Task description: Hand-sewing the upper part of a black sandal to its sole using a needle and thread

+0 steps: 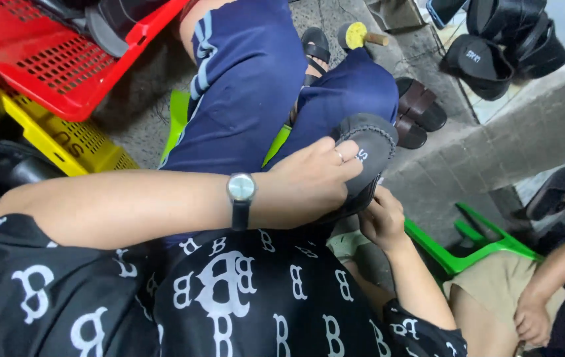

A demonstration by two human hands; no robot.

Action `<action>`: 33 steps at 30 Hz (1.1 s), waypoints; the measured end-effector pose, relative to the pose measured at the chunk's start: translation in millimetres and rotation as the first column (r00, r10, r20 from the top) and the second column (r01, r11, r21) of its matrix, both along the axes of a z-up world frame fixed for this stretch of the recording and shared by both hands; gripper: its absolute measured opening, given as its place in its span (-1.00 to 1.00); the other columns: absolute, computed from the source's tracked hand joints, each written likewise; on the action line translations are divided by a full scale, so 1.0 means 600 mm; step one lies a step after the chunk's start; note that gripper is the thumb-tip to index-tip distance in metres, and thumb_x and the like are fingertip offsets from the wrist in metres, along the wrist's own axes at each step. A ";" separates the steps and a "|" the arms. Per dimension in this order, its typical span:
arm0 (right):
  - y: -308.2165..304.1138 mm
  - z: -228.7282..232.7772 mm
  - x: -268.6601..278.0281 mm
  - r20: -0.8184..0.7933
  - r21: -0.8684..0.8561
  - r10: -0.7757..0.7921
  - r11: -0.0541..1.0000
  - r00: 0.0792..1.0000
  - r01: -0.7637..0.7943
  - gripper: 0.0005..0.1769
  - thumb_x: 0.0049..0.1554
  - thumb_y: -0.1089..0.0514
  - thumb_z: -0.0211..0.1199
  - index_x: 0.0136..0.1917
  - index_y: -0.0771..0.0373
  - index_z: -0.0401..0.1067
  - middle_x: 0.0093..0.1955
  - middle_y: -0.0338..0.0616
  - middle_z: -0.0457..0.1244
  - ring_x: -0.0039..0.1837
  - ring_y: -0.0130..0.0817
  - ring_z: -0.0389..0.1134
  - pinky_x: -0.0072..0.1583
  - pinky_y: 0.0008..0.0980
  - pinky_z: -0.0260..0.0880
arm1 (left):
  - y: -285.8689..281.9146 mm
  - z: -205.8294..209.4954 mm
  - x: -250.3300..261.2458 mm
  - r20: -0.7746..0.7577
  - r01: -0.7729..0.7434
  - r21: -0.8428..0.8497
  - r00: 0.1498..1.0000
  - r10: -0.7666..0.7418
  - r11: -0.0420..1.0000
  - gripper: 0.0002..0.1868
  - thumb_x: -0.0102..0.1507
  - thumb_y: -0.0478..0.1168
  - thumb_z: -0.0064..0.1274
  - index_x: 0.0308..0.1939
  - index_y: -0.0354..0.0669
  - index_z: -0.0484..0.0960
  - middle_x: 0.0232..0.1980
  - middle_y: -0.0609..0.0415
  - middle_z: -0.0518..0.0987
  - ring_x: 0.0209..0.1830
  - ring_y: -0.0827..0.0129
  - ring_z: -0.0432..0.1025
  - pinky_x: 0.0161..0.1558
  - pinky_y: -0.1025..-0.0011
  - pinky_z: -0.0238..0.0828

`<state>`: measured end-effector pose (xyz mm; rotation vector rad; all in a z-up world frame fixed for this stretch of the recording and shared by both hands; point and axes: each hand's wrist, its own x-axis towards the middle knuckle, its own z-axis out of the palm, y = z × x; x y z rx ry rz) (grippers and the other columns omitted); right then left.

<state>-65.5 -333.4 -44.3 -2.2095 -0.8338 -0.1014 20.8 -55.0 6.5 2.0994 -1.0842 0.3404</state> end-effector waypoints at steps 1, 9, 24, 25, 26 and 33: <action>0.014 0.017 0.006 0.007 -0.121 -0.015 0.993 1.000 0.016 -0.78 0.05 0.35 0.14 0.00 0.32 0.44 -0.08 0.07 0.30 -0.16 0.06 0.32 -0.18 -0.10 0.36 | -0.001 -0.010 -0.005 -0.232 0.130 -0.078 0.962 -0.145 0.988 -0.90 0.05 -0.31 0.19 -0.52 -0.15 0.57 -0.37 0.13 0.31 -0.34 0.17 0.22 -0.33 0.24 0.19; 0.090 0.063 0.027 0.191 -0.487 -0.013 0.867 0.982 0.106 -0.93 0.10 0.27 0.18 -0.13 0.18 0.46 -0.17 -0.23 0.28 -0.27 -0.26 0.32 -0.28 -0.41 0.37 | 0.041 -0.037 -0.009 -0.717 0.010 -0.523 0.536 -0.446 0.852 -0.89 0.20 -0.27 0.10 -0.28 0.11 0.66 -0.30 0.12 0.57 -0.19 0.12 0.52 -0.16 0.27 0.45; 0.050 0.195 0.090 -0.070 -0.744 0.063 0.662 0.996 -0.094 -0.34 0.06 0.30 -0.05 0.41 -0.11 0.18 -0.38 -0.21 0.09 -0.38 -0.17 0.24 -0.31 -0.27 0.31 | 0.067 -0.045 -0.038 -0.539 -0.004 0.015 0.842 0.011 1.000 -0.68 0.23 -0.41 -0.14 0.06 -0.20 0.52 -0.36 -0.08 0.45 -0.34 0.05 0.43 -0.31 0.25 0.44; 0.084 0.195 0.095 -0.418 -0.373 0.142 0.874 0.897 -0.312 -0.47 0.08 0.34 -0.07 0.32 0.06 0.26 -0.23 -0.05 0.19 -0.20 -0.02 0.31 -0.15 -0.15 0.36 | 0.067 -0.048 -0.040 -0.460 -0.009 0.027 0.888 0.020 1.000 -0.68 0.27 -0.39 -0.20 0.08 -0.21 0.51 -0.35 -0.03 0.37 -0.34 0.11 0.37 -0.32 0.32 0.39; 0.118 0.196 0.101 -0.643 0.106 0.337 0.928 0.687 -0.356 -0.56 0.11 0.39 -0.09 0.23 0.23 0.35 -0.09 0.11 0.30 -0.02 0.13 0.37 0.02 -0.03 0.41 | 0.067 -0.050 -0.042 -0.376 -0.015 0.037 0.926 0.027 0.999 -0.68 0.30 -0.37 -0.26 0.09 -0.22 0.51 -0.34 0.02 0.29 -0.34 0.18 0.30 -0.32 0.39 0.33; 0.111 0.092 0.054 -0.081 -0.085 -0.094 0.993 0.992 0.087 -0.76 0.08 0.29 0.26 0.05 0.35 0.50 -0.21 -0.16 0.31 -0.23 -0.27 0.35 -0.09 -0.37 0.43 | 0.078 -0.037 -0.050 -0.349 -0.005 0.022 0.937 0.012 1.000 -0.65 0.26 -0.46 -0.26 0.05 -0.28 0.56 -0.28 0.02 0.42 -0.31 0.24 0.36 -0.26 0.44 0.38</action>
